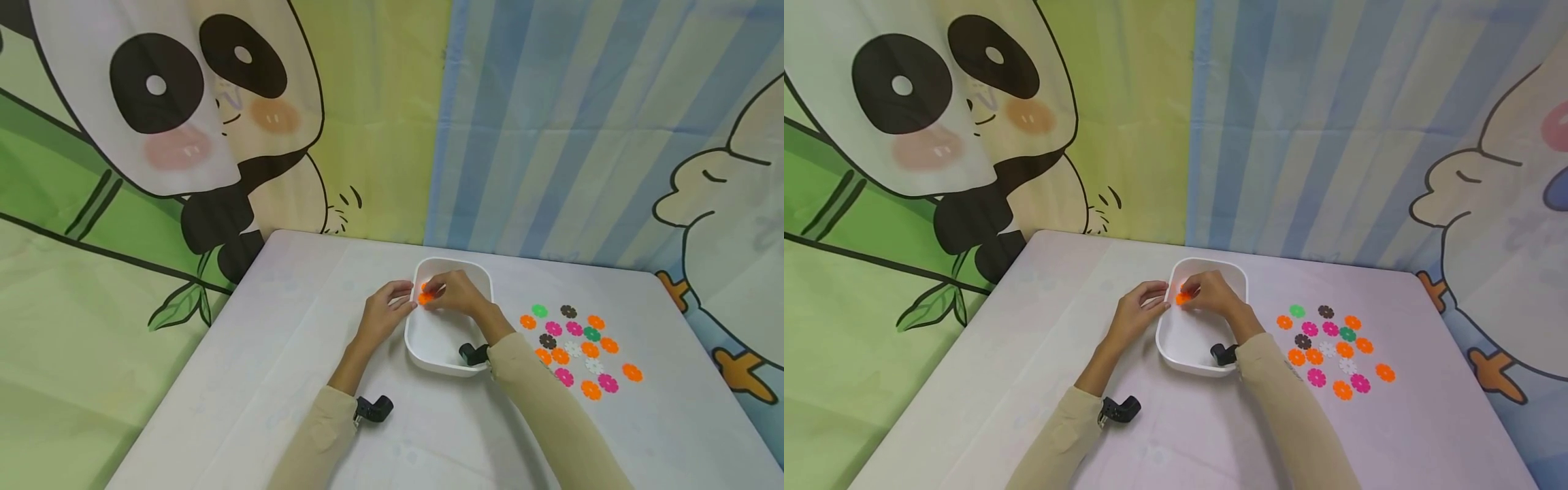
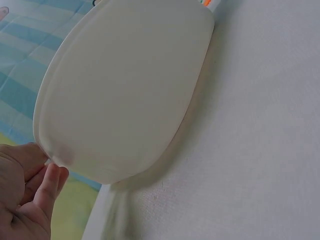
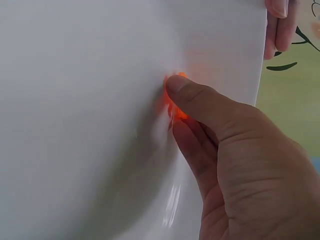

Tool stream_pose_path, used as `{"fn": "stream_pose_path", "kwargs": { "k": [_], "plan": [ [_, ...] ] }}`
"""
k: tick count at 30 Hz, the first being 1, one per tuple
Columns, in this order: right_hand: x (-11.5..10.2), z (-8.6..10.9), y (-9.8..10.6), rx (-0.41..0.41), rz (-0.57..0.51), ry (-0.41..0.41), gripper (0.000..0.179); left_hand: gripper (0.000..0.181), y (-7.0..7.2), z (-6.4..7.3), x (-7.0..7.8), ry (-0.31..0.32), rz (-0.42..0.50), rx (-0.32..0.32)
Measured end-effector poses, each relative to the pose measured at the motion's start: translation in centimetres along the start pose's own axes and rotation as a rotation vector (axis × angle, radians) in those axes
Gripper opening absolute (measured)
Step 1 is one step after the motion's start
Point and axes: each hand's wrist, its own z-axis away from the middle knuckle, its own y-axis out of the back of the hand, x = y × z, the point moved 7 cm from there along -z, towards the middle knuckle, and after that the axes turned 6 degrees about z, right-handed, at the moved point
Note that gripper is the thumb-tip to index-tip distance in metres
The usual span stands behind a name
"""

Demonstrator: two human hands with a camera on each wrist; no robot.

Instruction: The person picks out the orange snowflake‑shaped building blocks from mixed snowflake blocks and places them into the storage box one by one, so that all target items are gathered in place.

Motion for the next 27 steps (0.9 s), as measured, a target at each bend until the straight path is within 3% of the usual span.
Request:
{"fn": "stream_pose_path", "kwargs": {
  "k": [27],
  "plan": [
    [0.82,-0.08,-0.48,-0.011,-0.017,-0.026,0.028,0.038,-0.06,0.12,0.06,0.003,-0.006,-0.009]
  ]
}}
